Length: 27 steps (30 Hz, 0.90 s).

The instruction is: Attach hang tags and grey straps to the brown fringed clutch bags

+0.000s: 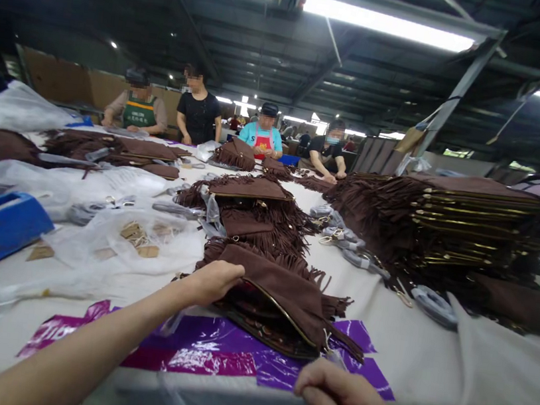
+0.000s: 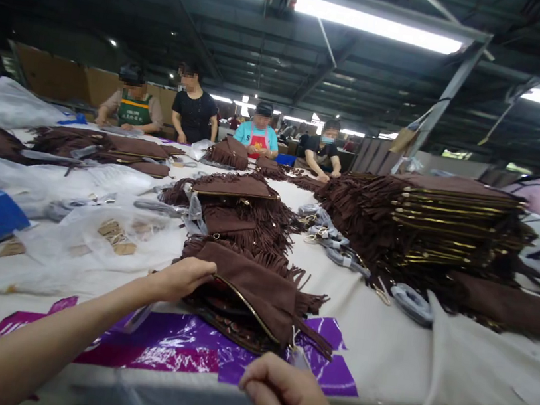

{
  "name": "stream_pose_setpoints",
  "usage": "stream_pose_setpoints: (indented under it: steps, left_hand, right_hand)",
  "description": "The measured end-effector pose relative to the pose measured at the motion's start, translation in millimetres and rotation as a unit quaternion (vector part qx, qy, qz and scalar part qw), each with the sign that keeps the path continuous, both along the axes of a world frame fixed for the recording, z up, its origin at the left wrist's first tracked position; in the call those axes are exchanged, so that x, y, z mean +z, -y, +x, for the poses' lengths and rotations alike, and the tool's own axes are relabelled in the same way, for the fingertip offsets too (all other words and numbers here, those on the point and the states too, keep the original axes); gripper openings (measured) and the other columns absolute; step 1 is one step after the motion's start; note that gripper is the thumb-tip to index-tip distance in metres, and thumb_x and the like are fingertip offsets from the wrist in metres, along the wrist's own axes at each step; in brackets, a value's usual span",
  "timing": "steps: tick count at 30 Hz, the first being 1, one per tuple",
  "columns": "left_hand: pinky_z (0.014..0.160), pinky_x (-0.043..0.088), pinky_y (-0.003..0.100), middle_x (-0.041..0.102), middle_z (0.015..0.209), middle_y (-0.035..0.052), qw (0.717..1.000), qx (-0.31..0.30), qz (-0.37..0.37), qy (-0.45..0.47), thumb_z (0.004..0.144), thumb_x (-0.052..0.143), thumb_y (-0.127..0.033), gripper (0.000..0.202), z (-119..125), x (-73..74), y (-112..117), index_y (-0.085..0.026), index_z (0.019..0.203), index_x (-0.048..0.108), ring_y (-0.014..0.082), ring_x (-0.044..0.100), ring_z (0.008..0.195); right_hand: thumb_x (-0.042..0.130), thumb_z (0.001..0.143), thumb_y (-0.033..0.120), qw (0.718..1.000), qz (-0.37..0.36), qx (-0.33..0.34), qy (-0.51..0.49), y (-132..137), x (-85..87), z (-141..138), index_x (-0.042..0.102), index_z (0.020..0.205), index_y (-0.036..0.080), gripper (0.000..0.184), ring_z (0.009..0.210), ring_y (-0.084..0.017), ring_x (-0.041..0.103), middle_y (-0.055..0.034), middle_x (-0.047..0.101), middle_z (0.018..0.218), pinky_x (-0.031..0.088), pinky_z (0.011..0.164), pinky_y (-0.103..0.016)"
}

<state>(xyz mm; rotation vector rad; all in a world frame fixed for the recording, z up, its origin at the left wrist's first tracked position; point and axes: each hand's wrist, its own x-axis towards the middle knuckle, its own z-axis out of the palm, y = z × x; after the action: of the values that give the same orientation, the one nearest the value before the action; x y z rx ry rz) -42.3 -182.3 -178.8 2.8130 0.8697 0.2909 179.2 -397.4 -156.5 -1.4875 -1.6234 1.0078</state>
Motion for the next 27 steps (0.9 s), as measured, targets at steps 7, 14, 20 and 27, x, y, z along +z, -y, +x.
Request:
stream_pose_setpoints:
  steps: [7, 14, 20, 27]
  left_hand:
    - [0.063, 0.037, 0.024, 0.063, 0.076, 0.0007, 1.000, 0.016, 0.009, -0.010, 0.097, 0.041, -0.022, 0.021, 7, 3.4, -20, -0.020, 0.082, 0.055, 0.0169, 0.059, 0.071]
    - [0.070, 0.044, 0.027, 0.064, 0.084, 0.0040, 0.999, -0.003, 0.036, -0.010, 0.095, 0.044, -0.021, 0.013, 6, 7.0, -7, -0.019, 0.092, 0.056, 0.0199, 0.061, 0.080]
    - [0.079, 0.050, 0.030, 0.065, 0.096, 0.0086, 0.982, -0.169, 0.085, 0.027, 0.091, 0.045, -0.014, 0.016, 26, 4.6, 54, -0.016, 0.091, 0.060, 0.0207, 0.062, 0.087]
    - [0.106, 0.042, 0.040, 0.059, 0.130, 0.0178, 0.984, -0.095, -0.134, 0.067, 0.077, 0.048, 0.000, 0.048, 96, -18.9, 44, -0.008, 0.123, 0.058, 0.0296, 0.054, 0.122]
  right_hand:
    - [0.040, 0.093, 0.018, 0.907, -0.005, -0.085, 0.412, -61, -35.2, -23, 0.065, 0.089, 0.020, 0.026, 0.074, -0.027, 0.068, -0.0109, 0.072, 0.078, 0.039, 0.062, -0.031]
    - [0.044, 0.083, 0.011, 0.963, -0.017, -0.073, 0.260, -70, -32.7, -24, 0.045, 0.134, 0.017, 0.052, 0.069, -0.019, 0.063, -0.0003, 0.064, 0.069, 0.042, 0.063, -0.026]
    - [0.045, 0.079, 0.018, 0.990, -0.071, -0.058, 0.106, -64, -37.8, -8, 0.045, 0.127, 0.014, 0.048, 0.051, -0.012, 0.037, 0.0116, 0.033, 0.055, 0.028, 0.049, -0.022]
    - [0.043, 0.081, 0.033, 0.985, -0.035, -0.097, 0.140, -59, -43.9, 1, 0.048, 0.114, 0.016, 0.037, 0.049, -0.015, 0.039, 0.0108, 0.033, 0.053, 0.026, 0.049, -0.026]
